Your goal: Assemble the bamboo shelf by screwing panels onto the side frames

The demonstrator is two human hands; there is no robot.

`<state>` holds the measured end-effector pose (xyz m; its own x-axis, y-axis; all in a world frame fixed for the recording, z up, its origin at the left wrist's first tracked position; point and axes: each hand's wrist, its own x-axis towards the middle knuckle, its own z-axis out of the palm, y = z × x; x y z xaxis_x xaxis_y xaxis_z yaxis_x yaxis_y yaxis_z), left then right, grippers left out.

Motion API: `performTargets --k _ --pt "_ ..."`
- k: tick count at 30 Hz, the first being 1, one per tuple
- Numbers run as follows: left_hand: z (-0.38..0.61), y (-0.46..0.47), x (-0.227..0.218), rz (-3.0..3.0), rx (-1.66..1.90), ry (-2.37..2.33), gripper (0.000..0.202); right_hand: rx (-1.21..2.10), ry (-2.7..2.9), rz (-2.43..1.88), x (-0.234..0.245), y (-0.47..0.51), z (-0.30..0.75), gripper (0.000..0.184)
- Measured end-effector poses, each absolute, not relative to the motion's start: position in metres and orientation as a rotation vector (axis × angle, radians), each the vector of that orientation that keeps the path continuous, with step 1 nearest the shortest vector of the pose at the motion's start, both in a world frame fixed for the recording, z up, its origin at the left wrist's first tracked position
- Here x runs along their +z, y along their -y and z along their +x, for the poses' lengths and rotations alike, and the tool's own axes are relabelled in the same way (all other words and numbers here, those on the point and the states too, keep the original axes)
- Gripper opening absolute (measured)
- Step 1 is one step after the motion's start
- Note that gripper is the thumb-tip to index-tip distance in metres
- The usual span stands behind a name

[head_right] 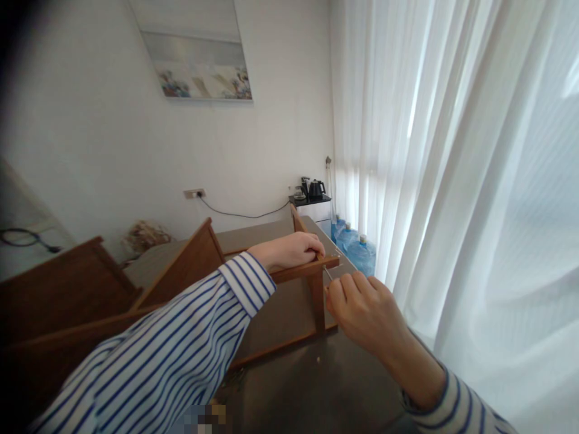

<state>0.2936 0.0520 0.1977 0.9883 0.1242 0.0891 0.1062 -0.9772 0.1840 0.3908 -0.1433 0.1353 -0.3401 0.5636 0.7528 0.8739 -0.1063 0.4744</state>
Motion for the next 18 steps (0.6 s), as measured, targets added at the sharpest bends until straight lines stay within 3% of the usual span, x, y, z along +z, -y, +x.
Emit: performTargets --k 7,18 --pt "0.294 -0.053 0.198 2.992 0.157 -0.160 0.033 -1.414 1.778 -1.587 0.132 0.139 0.388 0.031" --pt "0.294 -0.053 0.198 2.983 0.168 -0.154 0.031 -0.938 1.480 -1.783 0.117 0.133 0.376 0.034"
